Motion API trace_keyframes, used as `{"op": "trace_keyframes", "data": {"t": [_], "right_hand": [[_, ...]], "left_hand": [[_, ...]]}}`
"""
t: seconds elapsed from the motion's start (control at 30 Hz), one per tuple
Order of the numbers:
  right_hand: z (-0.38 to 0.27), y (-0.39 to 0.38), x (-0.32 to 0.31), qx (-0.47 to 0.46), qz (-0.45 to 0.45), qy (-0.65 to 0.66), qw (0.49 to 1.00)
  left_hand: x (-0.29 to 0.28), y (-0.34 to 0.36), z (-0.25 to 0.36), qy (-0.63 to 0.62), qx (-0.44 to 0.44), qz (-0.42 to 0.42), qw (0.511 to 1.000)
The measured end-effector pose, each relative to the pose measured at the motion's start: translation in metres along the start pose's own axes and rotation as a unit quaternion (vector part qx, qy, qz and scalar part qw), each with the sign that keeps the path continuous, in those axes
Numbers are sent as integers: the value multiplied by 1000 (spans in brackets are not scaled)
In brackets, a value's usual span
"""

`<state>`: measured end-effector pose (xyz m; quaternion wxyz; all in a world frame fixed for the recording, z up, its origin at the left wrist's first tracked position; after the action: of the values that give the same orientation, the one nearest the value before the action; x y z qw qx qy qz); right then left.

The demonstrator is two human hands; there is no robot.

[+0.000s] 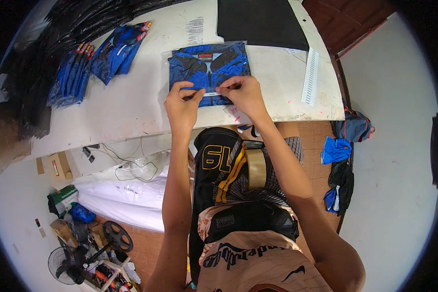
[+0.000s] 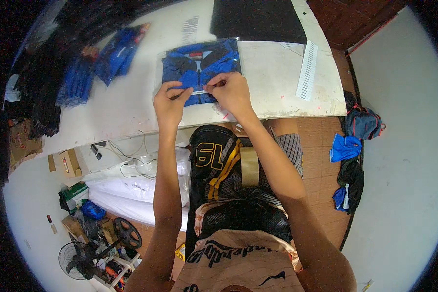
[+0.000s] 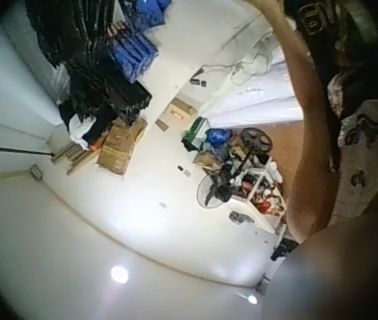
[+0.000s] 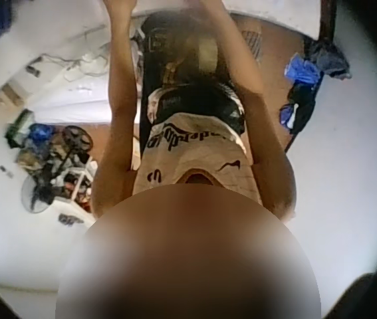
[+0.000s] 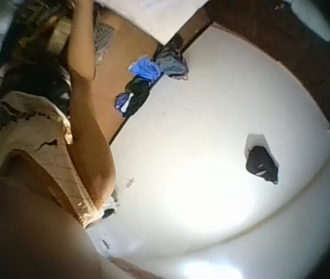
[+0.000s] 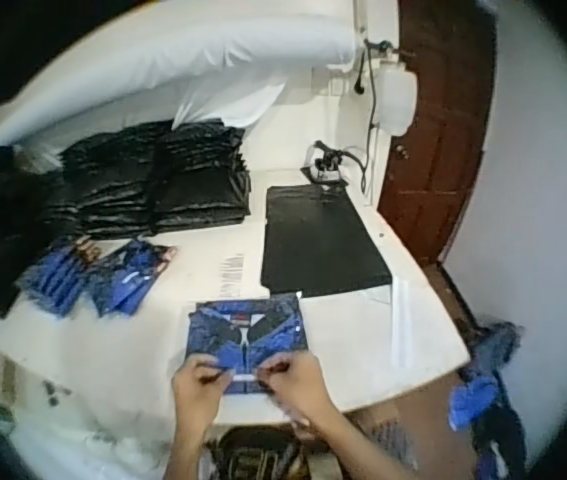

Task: Folding blue shirts, placing them into plastic shipping bags, and sealing them with tape and labels.

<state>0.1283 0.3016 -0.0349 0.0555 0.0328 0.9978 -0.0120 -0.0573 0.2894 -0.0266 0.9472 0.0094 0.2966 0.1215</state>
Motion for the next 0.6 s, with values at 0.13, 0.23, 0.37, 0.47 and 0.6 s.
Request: {"op": "trace_keyframes", "data": {"t": [0.13, 0.23, 0.37, 0.47, 0.6], "right_hand": [[-3, -3, 1, -1, -2, 13, 1000], [-5, -5, 2, 14, 6, -13, 1000], [-4, -3, 0, 9, 9, -7, 1000], [-3, -3, 0, 18, 12, -37, 999], [-2, -3, 1, -5, 24, -41, 999]], "left_hand": [[0, -2, 4, 27, 9, -1, 1000], [-1, -4, 4, 36, 31, 24, 999], [1, -7, 9, 47, 26, 20, 998], [0, -7, 9, 68, 29, 26, 997], [2, -6, 5, 55, 21, 33, 998]]}}
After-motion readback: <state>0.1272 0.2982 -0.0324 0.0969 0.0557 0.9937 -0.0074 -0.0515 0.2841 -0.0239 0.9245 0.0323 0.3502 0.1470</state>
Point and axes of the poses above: each hand's wrist, its own y-axis towards the middle knuckle, its own x-axis out of the palm, z = x × y, the point moved 5 cm from there along y, towards the middle knuckle, and after that the axes turned 13 degrees about y, right-handed, at the moved point
